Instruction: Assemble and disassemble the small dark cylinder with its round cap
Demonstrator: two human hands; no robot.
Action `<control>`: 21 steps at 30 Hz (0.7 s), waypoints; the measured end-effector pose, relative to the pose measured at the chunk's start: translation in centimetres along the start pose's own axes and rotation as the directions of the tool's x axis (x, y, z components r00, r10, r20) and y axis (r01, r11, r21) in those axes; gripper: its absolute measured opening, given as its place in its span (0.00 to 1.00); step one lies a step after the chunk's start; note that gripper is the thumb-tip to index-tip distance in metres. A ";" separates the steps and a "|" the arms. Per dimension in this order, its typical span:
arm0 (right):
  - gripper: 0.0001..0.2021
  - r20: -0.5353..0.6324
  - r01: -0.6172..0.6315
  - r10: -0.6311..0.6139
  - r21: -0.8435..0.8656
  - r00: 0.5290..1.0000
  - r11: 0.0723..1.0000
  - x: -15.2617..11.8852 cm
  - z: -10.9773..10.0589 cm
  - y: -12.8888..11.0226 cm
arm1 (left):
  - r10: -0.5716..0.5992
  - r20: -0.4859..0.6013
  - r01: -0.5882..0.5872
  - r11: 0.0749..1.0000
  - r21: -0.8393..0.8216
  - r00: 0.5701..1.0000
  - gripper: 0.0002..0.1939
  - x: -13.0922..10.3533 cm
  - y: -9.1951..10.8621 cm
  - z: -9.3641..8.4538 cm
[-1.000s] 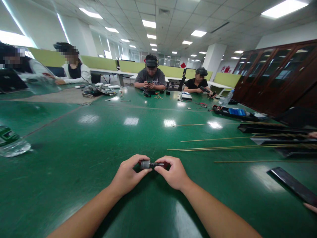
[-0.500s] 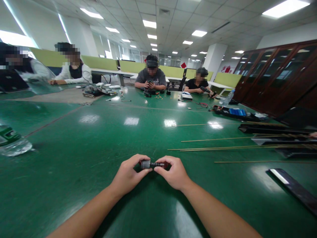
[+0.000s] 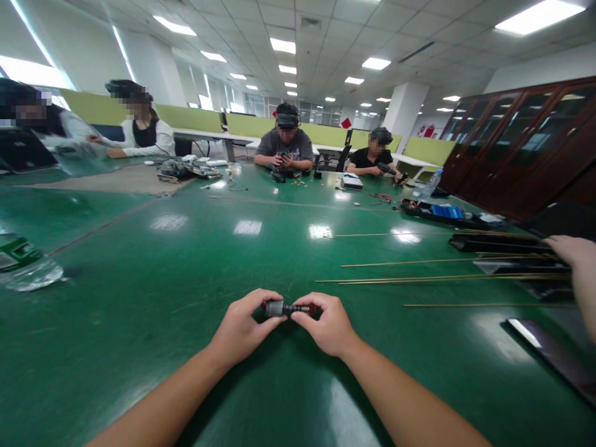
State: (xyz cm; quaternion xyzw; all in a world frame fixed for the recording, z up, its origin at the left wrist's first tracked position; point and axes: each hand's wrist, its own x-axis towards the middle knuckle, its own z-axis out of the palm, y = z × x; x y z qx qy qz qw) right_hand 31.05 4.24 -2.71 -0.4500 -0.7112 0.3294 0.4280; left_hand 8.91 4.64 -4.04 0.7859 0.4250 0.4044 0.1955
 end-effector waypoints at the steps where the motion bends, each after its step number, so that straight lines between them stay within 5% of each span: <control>1: 0.06 0.003 0.001 -0.001 0.001 1.000 1.000 0.0 0.0 0.0 | 0.000 -0.001 0.000 1.000 0.002 1.000 0.15 0.0 0.0 0.0; 21: 0.05 -0.003 0.011 -0.011 -0.007 1.000 1.000 0.0 -0.2 -0.1 | -0.006 -0.004 0.006 1.000 0.003 1.000 0.14 0.0 0.1 -0.2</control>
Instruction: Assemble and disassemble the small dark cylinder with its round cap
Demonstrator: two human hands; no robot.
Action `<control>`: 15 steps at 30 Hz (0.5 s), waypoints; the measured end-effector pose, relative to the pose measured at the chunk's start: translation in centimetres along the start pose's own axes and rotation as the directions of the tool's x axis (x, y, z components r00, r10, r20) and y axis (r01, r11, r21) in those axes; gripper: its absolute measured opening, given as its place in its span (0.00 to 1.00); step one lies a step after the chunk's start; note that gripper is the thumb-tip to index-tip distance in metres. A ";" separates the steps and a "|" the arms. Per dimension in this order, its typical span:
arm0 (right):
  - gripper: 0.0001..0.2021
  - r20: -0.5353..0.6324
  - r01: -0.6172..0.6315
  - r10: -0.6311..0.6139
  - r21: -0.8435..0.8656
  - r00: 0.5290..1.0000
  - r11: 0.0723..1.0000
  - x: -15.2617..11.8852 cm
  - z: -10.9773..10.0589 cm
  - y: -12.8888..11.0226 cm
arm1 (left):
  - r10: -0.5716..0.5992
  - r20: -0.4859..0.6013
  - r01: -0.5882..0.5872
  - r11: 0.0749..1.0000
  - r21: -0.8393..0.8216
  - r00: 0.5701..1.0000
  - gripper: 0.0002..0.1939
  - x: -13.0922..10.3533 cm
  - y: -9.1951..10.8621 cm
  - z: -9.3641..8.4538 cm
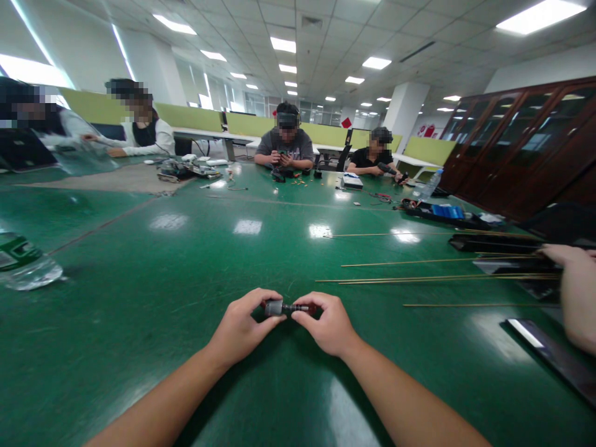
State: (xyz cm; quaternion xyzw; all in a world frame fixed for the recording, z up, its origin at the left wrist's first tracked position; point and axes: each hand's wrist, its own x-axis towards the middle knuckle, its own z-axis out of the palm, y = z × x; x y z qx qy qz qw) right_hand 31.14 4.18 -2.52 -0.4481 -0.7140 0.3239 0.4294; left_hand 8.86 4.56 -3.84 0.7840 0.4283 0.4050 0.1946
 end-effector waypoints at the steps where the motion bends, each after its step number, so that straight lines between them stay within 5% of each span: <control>1: 0.05 0.000 0.001 -0.001 0.001 1.000 1.000 0.0 0.0 0.0 | 0.000 0.000 0.000 1.000 0.000 1.000 0.15 0.0 0.0 0.0; 15: 0.05 -0.004 -0.006 0.006 0.013 1.000 1.000 0.0 0.1 0.0 | 0.006 -0.012 -0.006 1.000 0.003 1.000 0.14 0.0 0.1 0.0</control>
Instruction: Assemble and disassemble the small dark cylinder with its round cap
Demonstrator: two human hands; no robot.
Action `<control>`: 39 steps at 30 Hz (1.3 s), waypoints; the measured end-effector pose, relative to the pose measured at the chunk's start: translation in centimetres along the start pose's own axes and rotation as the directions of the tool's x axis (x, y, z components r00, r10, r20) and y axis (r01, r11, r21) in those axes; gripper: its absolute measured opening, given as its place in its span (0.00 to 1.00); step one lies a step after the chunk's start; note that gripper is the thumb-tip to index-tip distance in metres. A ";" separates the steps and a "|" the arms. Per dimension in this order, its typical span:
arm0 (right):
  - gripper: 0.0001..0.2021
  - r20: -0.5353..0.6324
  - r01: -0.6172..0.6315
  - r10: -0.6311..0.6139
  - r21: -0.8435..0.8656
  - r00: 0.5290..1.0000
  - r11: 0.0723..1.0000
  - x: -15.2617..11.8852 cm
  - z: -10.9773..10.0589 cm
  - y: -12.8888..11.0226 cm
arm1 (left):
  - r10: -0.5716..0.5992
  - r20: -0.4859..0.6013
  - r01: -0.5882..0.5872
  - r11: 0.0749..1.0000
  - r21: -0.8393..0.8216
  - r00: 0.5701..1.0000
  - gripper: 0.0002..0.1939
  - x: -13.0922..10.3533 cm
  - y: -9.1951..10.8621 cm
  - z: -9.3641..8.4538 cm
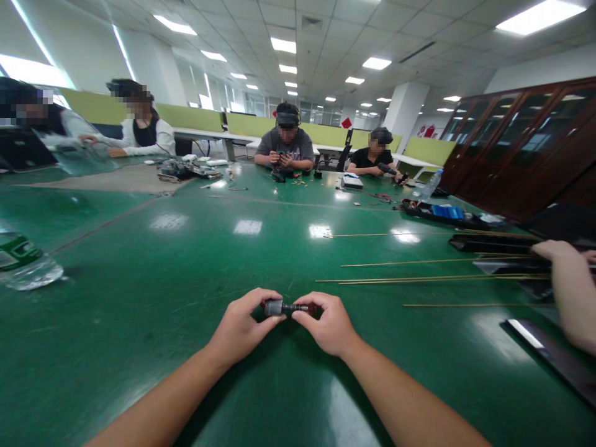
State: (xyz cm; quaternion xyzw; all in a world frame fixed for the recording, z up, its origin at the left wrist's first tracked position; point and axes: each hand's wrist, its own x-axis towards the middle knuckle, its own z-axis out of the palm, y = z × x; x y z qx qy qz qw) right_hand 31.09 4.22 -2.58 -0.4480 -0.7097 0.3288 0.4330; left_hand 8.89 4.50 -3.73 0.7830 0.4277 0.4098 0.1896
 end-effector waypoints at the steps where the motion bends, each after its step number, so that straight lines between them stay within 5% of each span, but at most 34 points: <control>1: 0.05 -0.001 -0.001 0.001 0.000 1.000 1.000 0.0 0.0 0.0 | -0.001 0.001 0.001 1.000 0.000 1.000 0.14 0.0 0.0 0.0; 39: 0.05 0.007 0.003 -0.003 -0.010 1.000 1.000 0.0 -0.1 -0.2 | -0.012 0.012 0.012 1.000 -0.009 1.000 0.14 0.0 0.0 -0.1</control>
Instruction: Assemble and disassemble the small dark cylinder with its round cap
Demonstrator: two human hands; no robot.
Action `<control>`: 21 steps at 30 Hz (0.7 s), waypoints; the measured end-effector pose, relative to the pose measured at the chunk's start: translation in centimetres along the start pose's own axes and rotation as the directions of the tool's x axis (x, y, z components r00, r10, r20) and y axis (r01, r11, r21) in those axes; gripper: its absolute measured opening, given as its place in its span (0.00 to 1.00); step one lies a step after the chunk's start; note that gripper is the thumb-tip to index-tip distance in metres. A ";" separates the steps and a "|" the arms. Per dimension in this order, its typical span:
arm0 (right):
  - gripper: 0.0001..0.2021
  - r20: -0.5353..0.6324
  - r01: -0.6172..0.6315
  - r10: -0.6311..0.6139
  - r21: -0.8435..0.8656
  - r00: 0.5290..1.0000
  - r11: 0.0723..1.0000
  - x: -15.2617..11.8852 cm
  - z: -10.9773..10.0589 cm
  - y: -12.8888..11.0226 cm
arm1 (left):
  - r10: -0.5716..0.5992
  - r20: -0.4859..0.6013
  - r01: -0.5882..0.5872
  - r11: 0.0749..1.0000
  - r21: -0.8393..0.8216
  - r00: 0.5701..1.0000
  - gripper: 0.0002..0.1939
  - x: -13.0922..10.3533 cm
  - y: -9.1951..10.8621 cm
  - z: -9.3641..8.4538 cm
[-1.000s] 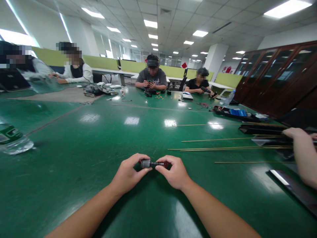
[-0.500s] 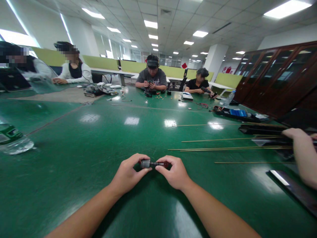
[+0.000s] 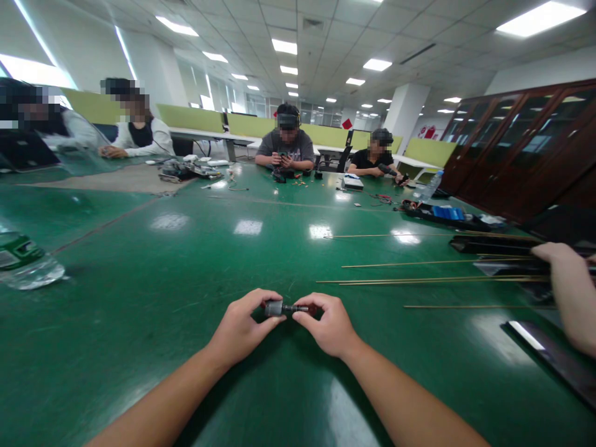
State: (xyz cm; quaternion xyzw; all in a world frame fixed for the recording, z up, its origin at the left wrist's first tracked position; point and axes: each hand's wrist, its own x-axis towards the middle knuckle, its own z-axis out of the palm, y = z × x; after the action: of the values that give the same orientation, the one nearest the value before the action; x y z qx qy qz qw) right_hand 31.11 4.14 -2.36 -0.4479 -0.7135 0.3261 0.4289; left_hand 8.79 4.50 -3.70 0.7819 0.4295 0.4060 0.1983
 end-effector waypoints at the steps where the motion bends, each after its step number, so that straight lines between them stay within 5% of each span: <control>1: 0.05 0.001 0.003 -0.003 0.000 1.000 1.000 0.0 0.0 0.0 | 0.000 0.002 0.000 1.000 0.001 1.000 0.14 0.0 0.0 0.0; 21: 0.05 -0.004 0.000 0.000 0.015 1.000 1.000 -0.1 0.2 0.3 | 0.002 -0.012 -0.002 1.000 0.011 1.000 0.15 0.0 -0.1 -0.1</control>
State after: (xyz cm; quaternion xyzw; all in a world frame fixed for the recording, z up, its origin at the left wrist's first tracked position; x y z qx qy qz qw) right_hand 31.10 4.21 -2.74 -0.4451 -0.7103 0.3306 0.4337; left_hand 8.64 4.55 -3.74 0.7811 0.4319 0.4084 0.1911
